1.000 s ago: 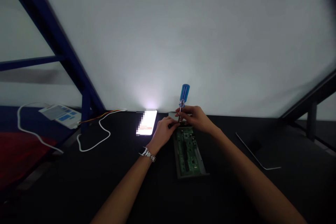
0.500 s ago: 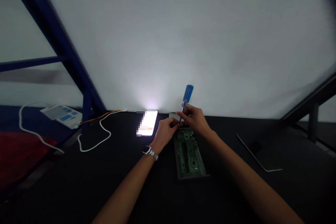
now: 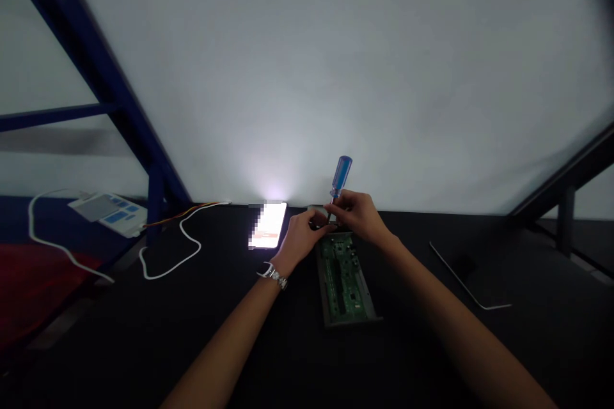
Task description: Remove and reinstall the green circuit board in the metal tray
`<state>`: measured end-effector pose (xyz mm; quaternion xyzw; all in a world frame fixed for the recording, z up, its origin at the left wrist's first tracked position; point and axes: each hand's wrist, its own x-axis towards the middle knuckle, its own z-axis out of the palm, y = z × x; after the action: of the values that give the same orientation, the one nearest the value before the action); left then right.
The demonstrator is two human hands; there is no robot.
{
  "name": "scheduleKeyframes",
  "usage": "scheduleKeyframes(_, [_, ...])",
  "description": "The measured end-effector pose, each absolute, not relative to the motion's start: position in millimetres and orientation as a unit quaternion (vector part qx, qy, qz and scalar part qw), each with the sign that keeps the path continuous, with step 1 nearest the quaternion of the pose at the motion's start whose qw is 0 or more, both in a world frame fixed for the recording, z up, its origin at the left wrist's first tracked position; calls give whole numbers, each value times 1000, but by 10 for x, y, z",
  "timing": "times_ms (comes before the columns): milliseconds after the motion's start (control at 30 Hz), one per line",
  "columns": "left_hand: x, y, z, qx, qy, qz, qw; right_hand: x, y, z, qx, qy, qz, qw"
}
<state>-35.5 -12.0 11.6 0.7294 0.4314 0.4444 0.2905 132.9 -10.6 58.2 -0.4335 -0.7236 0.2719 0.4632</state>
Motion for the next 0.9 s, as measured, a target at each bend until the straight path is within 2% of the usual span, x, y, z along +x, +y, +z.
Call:
scheduleKeyframes(200, [-300, -178, 150, 720, 449, 451, 278, 1288, -80, 518, -447, -709, 248, 486])
scheduleKeyframes(433, [-350, -181, 79, 740, 410, 438, 306, 1387, -112, 610, -400, -735, 369, 406])
scheduleKeyframes(900, [-275, -227, 51, 689, 451, 495, 278, 1227, -74, 499, -469, -699, 220, 492])
